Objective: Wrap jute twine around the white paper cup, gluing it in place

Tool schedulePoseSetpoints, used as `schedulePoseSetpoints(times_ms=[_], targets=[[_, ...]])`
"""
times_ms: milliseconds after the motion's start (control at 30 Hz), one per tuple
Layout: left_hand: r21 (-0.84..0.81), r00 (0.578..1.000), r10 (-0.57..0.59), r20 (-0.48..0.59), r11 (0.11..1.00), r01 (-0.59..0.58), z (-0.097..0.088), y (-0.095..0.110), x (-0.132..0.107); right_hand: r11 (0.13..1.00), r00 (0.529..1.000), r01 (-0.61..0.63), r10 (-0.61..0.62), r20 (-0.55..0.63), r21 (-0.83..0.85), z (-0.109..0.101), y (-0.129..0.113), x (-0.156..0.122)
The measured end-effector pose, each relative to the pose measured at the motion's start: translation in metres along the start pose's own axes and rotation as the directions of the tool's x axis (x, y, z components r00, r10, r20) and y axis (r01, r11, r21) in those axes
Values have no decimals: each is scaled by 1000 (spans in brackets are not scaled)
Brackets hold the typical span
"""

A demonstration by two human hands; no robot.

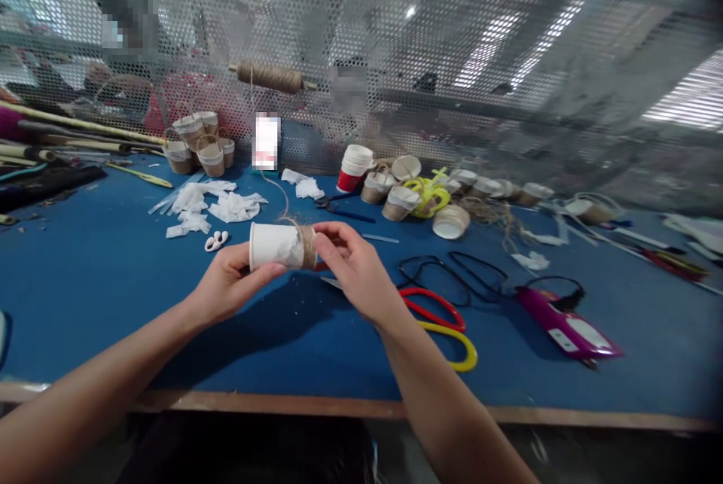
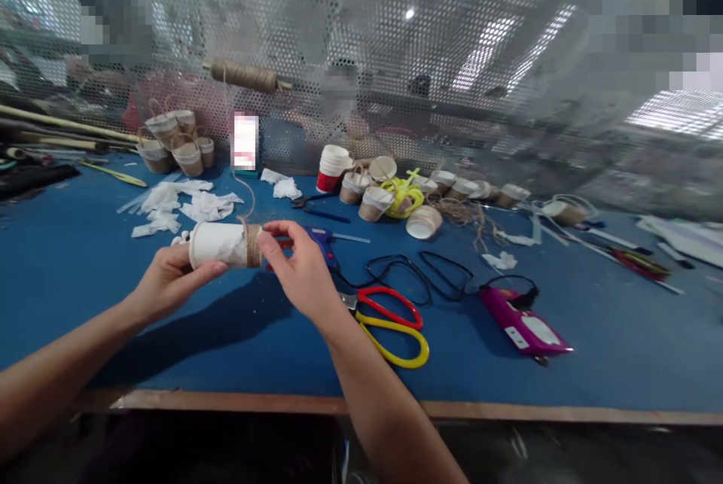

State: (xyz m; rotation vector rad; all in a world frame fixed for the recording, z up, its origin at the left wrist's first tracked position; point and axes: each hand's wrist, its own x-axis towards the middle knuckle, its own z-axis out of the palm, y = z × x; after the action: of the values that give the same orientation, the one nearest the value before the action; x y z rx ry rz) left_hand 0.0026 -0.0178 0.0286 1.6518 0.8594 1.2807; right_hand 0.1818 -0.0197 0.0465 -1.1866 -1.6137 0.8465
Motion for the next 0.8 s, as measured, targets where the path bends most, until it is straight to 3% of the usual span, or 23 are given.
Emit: schedulePoseSetpoints(times_ms=[100,200,300,400,467,633,800], targets=[[-27,999,-12,44,1000,13,-2,-1,1,999,998,-8,5,61,50,-2,1,1],[-170,986,-146,84,972,159,-4,0,5,1000,995,21,-23,98,21,-4,-1,1],[-369,939,-322,119,864,343,-4,1,13,996,990,78,-72,118,-48,-4,-4,0],[-411,886,-421,192,786,463,-4,1,20,992,981,96,-80,175,-84,-6,-4,0],[-384,890,-410,198,803,455,-4,-1,22,990,978,104,-83,189,-100,-9,-4,2],[-266,953,-266,143,917,296,-1,-15,17,963,983,151,-124,132,-221,-17,-9,6],[-222,970,-238,47,944,243,5,-31,7,909,934,303,-224,278,-285,-7,-9,6]])
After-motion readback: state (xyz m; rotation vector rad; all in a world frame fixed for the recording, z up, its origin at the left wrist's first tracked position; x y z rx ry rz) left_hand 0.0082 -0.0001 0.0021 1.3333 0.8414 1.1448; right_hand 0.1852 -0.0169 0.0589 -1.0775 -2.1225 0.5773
